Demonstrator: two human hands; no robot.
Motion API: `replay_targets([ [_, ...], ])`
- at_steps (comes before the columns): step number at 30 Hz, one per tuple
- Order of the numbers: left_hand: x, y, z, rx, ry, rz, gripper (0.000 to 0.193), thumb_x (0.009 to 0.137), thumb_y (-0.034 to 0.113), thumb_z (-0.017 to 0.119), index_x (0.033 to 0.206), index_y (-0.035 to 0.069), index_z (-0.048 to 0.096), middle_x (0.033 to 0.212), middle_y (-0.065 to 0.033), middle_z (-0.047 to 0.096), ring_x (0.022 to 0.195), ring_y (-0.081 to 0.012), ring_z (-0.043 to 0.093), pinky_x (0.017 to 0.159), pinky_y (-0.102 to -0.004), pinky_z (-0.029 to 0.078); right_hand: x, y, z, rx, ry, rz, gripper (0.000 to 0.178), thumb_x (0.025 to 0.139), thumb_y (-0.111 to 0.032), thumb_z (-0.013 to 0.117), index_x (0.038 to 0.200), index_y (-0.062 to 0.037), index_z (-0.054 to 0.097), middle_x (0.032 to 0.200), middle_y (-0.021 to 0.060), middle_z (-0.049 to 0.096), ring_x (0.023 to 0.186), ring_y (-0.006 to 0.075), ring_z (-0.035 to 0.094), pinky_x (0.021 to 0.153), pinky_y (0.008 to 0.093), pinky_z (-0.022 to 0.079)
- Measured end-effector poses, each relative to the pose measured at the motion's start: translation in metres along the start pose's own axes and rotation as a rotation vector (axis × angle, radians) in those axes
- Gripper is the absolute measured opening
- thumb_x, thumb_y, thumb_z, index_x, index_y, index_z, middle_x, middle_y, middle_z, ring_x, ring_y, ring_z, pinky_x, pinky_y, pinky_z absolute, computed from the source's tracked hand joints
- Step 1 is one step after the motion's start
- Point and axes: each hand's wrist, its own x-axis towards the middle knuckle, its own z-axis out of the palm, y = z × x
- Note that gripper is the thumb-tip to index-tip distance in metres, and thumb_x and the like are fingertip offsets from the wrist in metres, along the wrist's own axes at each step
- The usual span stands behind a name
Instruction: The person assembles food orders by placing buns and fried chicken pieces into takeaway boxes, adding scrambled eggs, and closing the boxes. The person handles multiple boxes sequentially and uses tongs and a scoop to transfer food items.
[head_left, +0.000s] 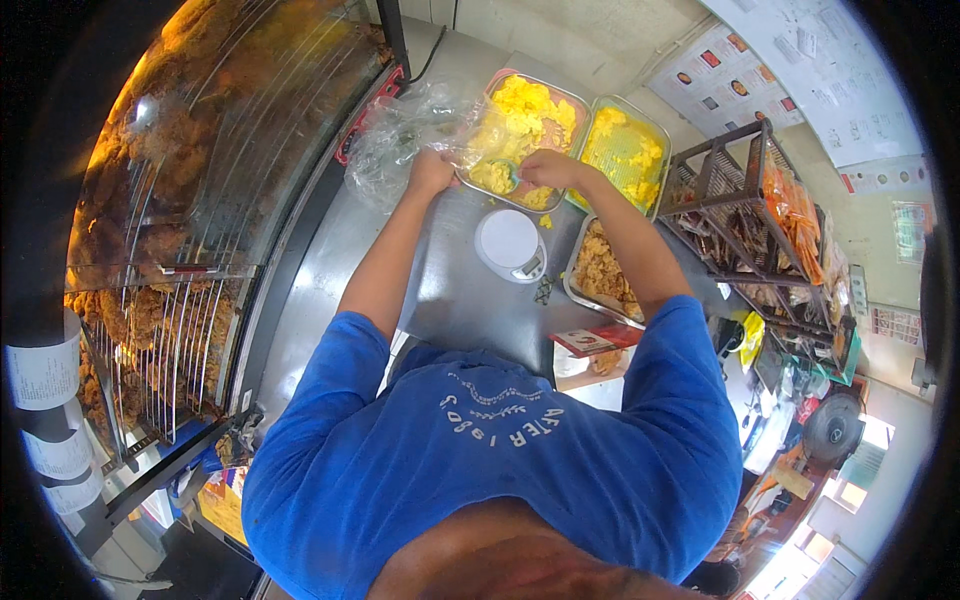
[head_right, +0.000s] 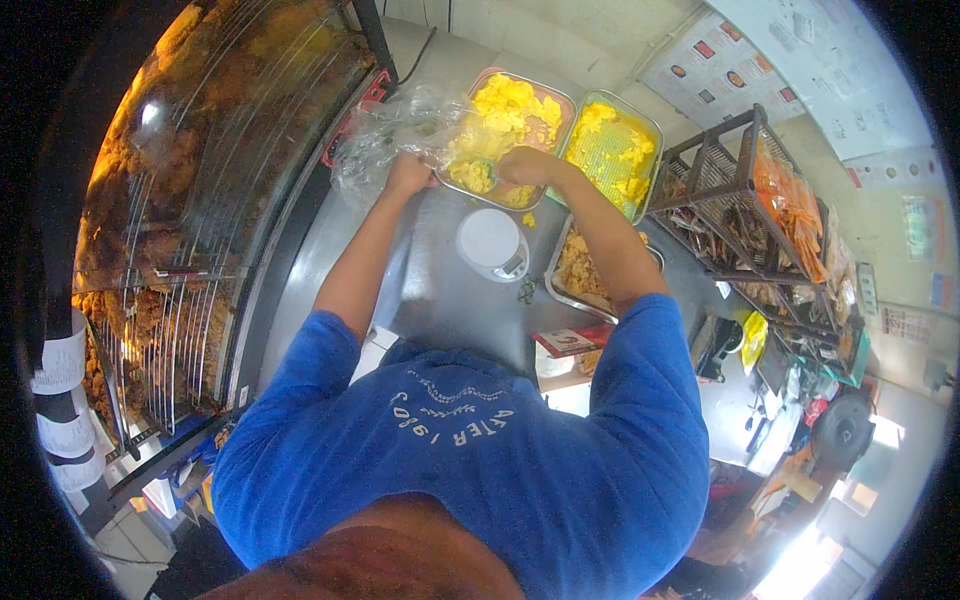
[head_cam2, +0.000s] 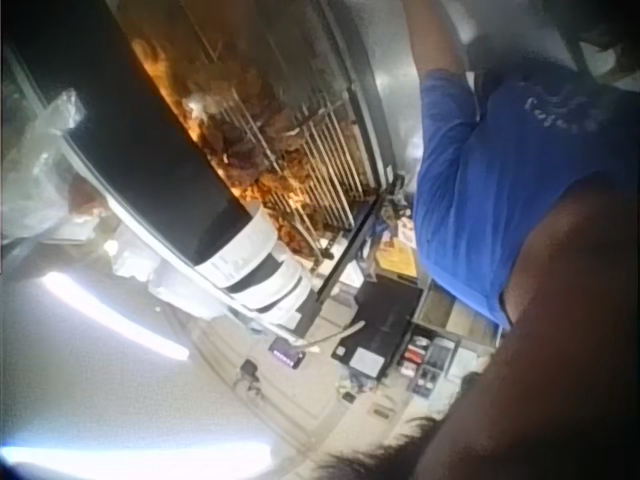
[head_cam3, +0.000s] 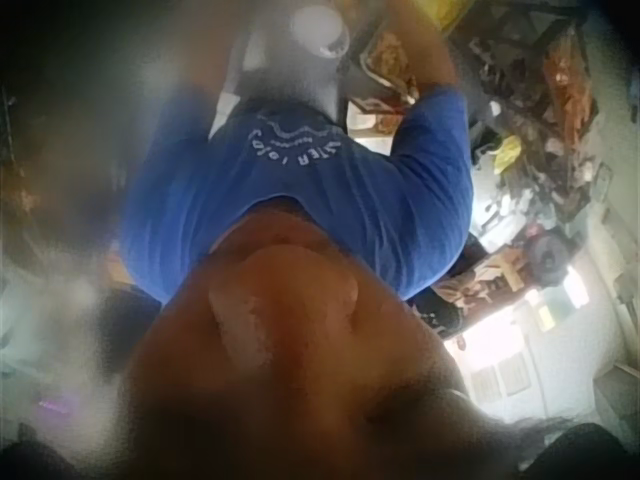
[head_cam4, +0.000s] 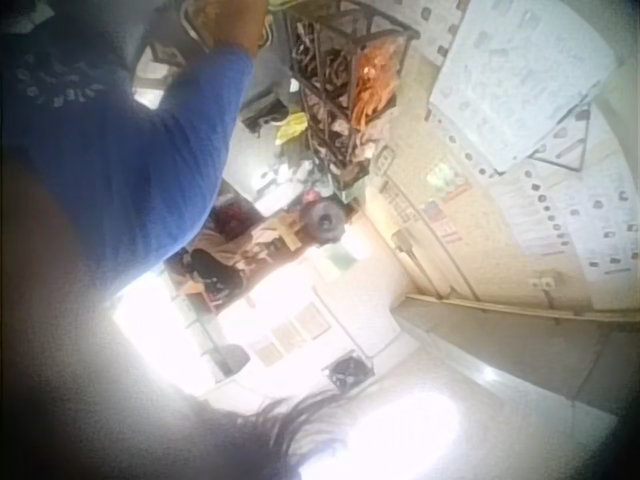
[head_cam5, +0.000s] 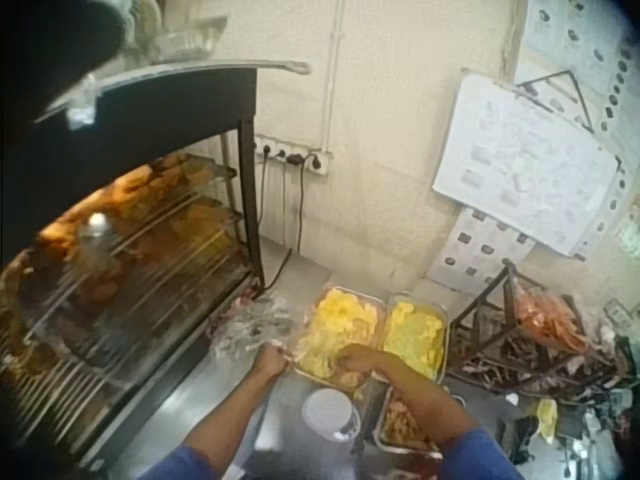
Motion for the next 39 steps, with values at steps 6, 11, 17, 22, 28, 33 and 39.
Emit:
replay_targets([
  [6,-0.026,0.005,-0.006,-0.004,-0.016,0.094,0.019,0.081,0.008,0.058,0.089,-0.005,0.068,0.065,-0.0132,0.066,0.059,-0.0182,0.066,0.061,-0.0303,0.053,-0.028,-0.023,-0.014,0.485,0.101,0.371,0.026,0.092,-0.025,0.052,0.078,-0.0058,0.062,0.058,-0.0049,0.042,0.049,0.0058,0.035,0.045,0.0234,0.027],
  [11,-0.081,-0.012,-0.019,0.000,-0.061,0.261,0.030,0.088,0.018,0.061,0.108,-0.004,0.063,0.074,-0.0103,0.067,0.068,-0.0144,0.064,0.069,-0.0265,0.051,-0.089,-0.024,-0.030,0.641,0.213,0.293,0.026,0.093,-0.027,0.051,0.085,-0.0049,0.062,0.058,-0.0057,0.041,0.048,0.0048,0.033,0.043,0.0219,0.025],
  [17,-0.156,-0.047,-0.028,-0.149,-0.189,0.198,0.034,0.093,0.023,0.059,0.117,-0.002,0.059,0.094,-0.0082,0.067,0.078,-0.0122,0.062,0.071,-0.0248,0.050,-0.218,-0.104,-0.017,0.799,0.552,0.281,0.025,0.097,-0.026,0.049,0.098,-0.0035,0.061,0.062,-0.0063,0.041,0.050,0.0028,0.032,0.042,0.0186,0.024],
  [22,-0.225,-0.042,0.009,-0.166,-0.347,0.199,0.030,0.095,0.020,0.056,0.116,-0.002,0.059,0.094,-0.0074,0.067,0.083,-0.0107,0.061,0.075,-0.0232,0.048,-0.319,-0.151,0.056,1.124,0.918,0.162,0.024,0.098,-0.019,0.046,0.106,-0.0003,0.059,0.070,-0.0045,0.044,0.056,0.0038,0.033,0.049,0.0184,0.026],
  [28,-0.303,-0.024,0.060,-0.022,-0.588,0.367,0.022,0.093,0.016,0.058,0.106,0.000,0.064,0.093,-0.0101,0.067,0.083,-0.0173,0.063,0.078,-0.0283,0.048,-0.397,-0.166,0.158,1.207,1.255,0.251,0.021,0.097,-0.017,0.048,0.103,0.0012,0.057,0.066,-0.0057,0.042,0.053,0.0021,0.031,0.046,0.0181,0.023],
  [33,-0.357,0.000,0.113,0.321,-0.775,0.713,0.027,0.090,0.020,0.059,0.111,0.003,0.061,0.108,-0.0151,0.061,0.106,-0.0325,0.055,0.092,-0.0396,0.043,-0.415,-0.159,0.208,1.265,1.327,0.318,0.015,0.096,-0.014,0.051,0.100,-0.0011,0.058,0.062,-0.0078,0.038,0.049,0.0009,0.029,0.045,0.0183,0.021],
  [39,-0.403,-0.017,0.162,0.751,-0.625,0.803,0.051,0.088,0.034,0.058,0.127,0.002,0.048,0.134,-0.0204,0.042,0.136,-0.0380,0.025,0.112,-0.0559,0.016,-0.445,-0.148,0.214,1.027,1.214,0.369,0.017,0.095,-0.016,0.053,0.101,-0.0010,0.060,0.064,-0.0090,0.041,0.051,-0.0003,0.031,0.046,0.0178,0.022],
])
